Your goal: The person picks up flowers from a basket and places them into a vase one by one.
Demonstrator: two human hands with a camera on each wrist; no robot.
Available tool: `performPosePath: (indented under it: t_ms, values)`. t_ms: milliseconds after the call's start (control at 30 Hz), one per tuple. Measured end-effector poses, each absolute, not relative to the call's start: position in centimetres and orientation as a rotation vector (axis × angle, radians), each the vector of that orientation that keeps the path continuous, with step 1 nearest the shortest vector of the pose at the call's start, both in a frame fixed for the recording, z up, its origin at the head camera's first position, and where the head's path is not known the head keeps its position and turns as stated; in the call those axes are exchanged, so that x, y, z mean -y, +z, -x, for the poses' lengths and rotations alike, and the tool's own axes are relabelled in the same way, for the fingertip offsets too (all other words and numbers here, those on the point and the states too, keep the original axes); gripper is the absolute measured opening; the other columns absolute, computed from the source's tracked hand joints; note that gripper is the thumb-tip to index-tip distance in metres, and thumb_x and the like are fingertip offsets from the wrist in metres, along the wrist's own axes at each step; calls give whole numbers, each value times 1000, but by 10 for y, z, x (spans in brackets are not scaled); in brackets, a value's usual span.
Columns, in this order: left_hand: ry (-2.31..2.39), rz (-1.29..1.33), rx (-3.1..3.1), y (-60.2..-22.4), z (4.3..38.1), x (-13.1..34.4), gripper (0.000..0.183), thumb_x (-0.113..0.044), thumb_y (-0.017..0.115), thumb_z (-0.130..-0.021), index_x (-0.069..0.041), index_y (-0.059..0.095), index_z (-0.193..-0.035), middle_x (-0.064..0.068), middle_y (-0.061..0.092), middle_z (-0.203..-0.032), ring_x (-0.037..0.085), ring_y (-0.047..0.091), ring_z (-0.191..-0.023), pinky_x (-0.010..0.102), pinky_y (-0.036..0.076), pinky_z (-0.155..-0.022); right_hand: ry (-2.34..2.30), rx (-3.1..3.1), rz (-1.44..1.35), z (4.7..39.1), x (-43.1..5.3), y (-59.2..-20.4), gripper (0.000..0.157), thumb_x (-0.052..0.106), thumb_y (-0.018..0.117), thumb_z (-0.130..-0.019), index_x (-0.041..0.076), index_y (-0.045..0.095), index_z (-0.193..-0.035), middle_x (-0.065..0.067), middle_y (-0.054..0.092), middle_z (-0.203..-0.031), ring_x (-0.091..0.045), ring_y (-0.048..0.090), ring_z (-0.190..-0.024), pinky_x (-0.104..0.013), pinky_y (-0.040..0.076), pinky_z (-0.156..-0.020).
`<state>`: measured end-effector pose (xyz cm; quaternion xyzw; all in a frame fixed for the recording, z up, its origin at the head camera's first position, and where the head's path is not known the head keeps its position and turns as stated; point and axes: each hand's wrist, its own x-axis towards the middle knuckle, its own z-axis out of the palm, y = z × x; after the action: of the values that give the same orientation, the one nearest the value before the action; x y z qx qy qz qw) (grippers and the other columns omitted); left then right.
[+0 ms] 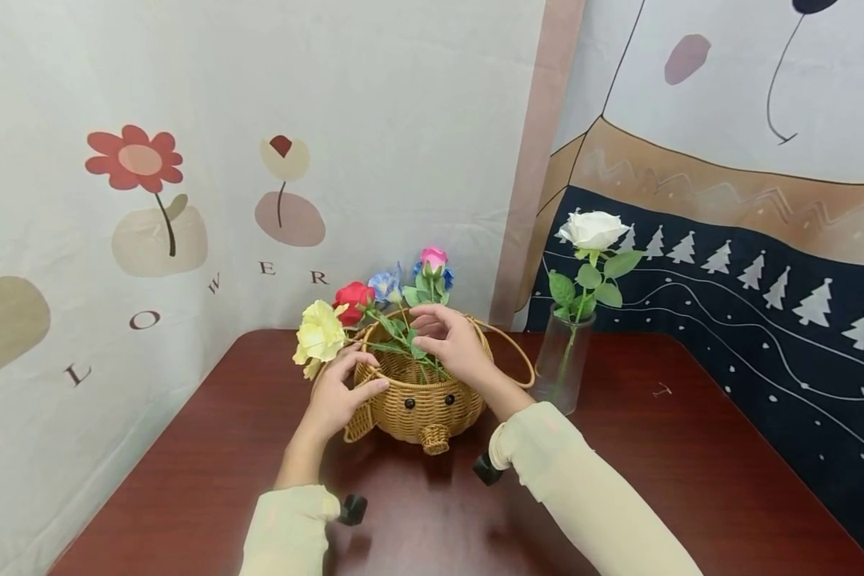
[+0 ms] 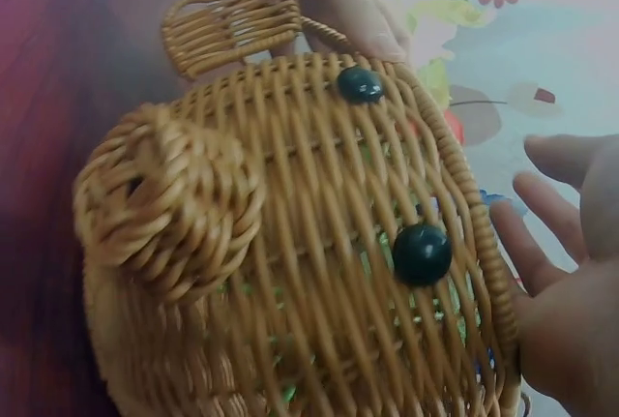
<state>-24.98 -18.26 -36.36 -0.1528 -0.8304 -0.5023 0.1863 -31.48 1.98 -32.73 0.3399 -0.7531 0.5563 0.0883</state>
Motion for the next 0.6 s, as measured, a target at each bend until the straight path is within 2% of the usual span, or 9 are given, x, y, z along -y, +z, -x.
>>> performPosePath:
  t_ms: [100,167,400,600]
  values:
    - [-1392,430,2352,-361,247,180,30,-22,69,-73,-5,56,-94,17,36,-130,33,33,-118,50,28,-91,1743,2271,-1077,314,-15,-322,39,10,61,-80,12,49,-118,-12,56,-103,-30,52,-97,-32,45,-76]
    - [-1383,429,2356,-361,247,180,30,-22,69,-74,-5,55,-94,17,36,-129,33,33,-117,50,29,-91,1775,2316,-1113,312,-12,-318,41,10,60,-81,11,47,-120,-11,55,-105,-31,50,-100,-33,45,-76]
    - [-1373,433,2346,-365,252,183,30,-25,69,-72,-8,56,-93,15,37,-129,31,33,-118,49,30,-91,1814,2455,-1203,306,-9,-307,51,4,56,-82,10,36,-128,-20,49,-116,-32,47,-105,-33,44,-78]
    - [-1303,403,2382,-381,268,191,31,-39,69,-69,-23,55,-91,7,38,-130,27,34,-118,46,32,-90,1833,2576,-1291,315,-5,-309,64,-2,56,-81,12,25,-134,-22,47,-119,-35,39,-112,-35,42,-81]
